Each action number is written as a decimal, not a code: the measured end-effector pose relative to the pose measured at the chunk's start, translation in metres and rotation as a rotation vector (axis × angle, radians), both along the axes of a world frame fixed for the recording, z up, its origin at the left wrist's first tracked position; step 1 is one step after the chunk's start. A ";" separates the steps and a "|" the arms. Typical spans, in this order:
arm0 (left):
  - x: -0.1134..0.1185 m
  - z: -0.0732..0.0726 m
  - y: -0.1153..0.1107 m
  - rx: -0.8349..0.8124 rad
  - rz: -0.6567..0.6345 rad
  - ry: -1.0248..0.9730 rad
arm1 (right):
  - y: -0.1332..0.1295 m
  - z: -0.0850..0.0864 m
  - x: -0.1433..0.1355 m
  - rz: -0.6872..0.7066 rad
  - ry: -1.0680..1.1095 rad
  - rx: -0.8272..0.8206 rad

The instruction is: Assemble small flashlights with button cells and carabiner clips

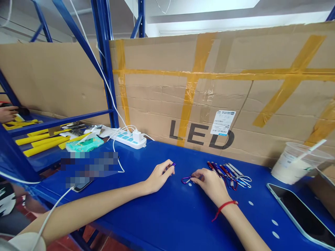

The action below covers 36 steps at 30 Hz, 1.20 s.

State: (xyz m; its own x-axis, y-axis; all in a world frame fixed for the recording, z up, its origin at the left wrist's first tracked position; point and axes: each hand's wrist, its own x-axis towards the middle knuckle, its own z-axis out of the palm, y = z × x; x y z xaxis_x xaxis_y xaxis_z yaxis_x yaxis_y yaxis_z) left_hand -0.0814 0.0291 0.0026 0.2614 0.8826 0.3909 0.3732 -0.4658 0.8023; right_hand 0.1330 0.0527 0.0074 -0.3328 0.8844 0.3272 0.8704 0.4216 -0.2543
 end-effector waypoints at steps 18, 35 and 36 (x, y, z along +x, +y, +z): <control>0.002 -0.003 0.005 -0.017 -0.007 -0.032 | -0.014 0.009 -0.016 -0.016 0.147 0.194; 0.004 -0.003 0.005 -0.128 -0.007 -0.131 | -0.027 0.010 -0.031 0.046 0.263 0.181; 0.004 -0.003 0.006 -0.141 -0.006 -0.141 | -0.028 0.011 -0.032 0.047 0.270 0.182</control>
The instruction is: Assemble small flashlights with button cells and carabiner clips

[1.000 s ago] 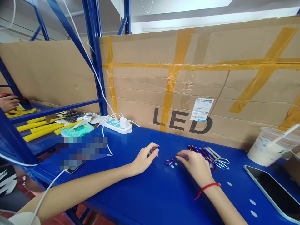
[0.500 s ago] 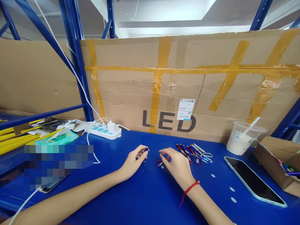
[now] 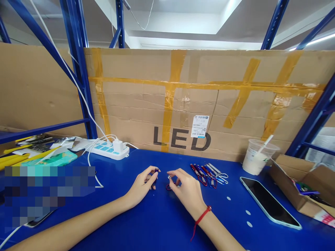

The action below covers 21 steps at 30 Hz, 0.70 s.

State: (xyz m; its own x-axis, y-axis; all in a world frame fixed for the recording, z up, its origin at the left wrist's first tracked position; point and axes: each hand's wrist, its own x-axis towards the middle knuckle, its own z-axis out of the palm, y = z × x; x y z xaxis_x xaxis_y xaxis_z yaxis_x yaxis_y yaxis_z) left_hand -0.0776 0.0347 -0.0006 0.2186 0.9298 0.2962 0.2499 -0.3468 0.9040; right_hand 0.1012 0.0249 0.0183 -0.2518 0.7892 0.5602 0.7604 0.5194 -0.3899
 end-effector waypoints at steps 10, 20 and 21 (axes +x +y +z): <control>0.001 0.003 0.000 -0.032 0.015 -0.012 | -0.003 0.002 -0.002 0.028 0.027 -0.006; 0.000 0.004 -0.001 -0.037 0.033 0.006 | -0.001 0.002 -0.001 0.029 0.002 -0.045; 0.000 0.004 -0.001 -0.038 0.033 0.008 | -0.002 0.002 -0.001 0.031 0.001 -0.047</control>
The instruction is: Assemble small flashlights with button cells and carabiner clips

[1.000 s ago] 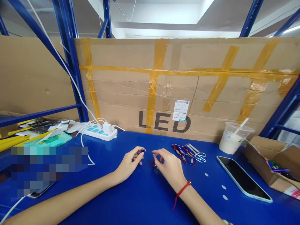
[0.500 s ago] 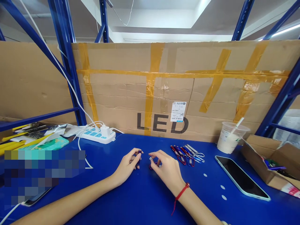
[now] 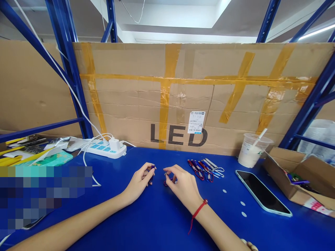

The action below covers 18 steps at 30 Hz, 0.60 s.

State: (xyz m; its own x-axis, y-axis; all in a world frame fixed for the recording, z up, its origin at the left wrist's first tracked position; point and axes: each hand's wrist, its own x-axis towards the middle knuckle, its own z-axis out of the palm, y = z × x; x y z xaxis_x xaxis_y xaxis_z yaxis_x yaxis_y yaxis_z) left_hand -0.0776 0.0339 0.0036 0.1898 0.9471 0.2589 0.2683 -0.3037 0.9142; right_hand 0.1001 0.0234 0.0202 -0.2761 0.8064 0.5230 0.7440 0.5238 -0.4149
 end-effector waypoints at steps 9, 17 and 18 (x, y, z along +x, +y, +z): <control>0.000 -0.003 0.002 0.028 -0.014 -0.007 | -0.002 0.001 0.000 0.007 -0.006 0.007; 0.000 0.000 0.000 0.057 0.014 0.049 | -0.001 -0.001 0.000 0.000 -0.005 0.010; 0.000 0.000 0.000 0.060 0.014 0.055 | -0.001 -0.001 0.000 0.003 -0.006 0.008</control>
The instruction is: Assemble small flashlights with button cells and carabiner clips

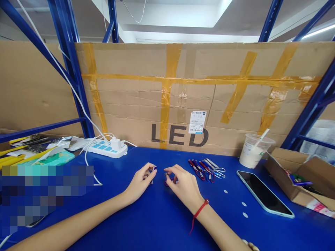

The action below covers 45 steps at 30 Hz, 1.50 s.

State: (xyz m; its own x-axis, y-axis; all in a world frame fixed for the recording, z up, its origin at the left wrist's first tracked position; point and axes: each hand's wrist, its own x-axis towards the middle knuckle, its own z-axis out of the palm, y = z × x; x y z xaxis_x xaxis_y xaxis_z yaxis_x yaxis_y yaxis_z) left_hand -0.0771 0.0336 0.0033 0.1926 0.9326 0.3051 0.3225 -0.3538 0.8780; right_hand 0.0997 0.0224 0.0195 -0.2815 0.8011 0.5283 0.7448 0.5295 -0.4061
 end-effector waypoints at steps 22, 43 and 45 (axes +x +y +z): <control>-0.004 -0.008 0.004 0.206 -0.067 0.211 | -0.001 0.001 -0.004 0.167 0.275 0.129; -0.008 -0.018 -0.004 0.713 -0.005 0.612 | 0.011 -0.018 0.004 0.257 0.485 -0.331; -0.008 -0.017 -0.005 0.699 -0.010 0.637 | 0.008 -0.017 0.002 0.235 0.477 -0.361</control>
State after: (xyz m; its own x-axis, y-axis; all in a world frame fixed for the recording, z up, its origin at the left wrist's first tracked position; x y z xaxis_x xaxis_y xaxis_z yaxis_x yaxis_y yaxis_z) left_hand -0.0850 0.0287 -0.0138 0.5229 0.5756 0.6286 0.6624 -0.7386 0.1254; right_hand 0.1022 0.0306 0.0026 -0.2719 0.8975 0.3472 0.3194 0.4245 -0.8472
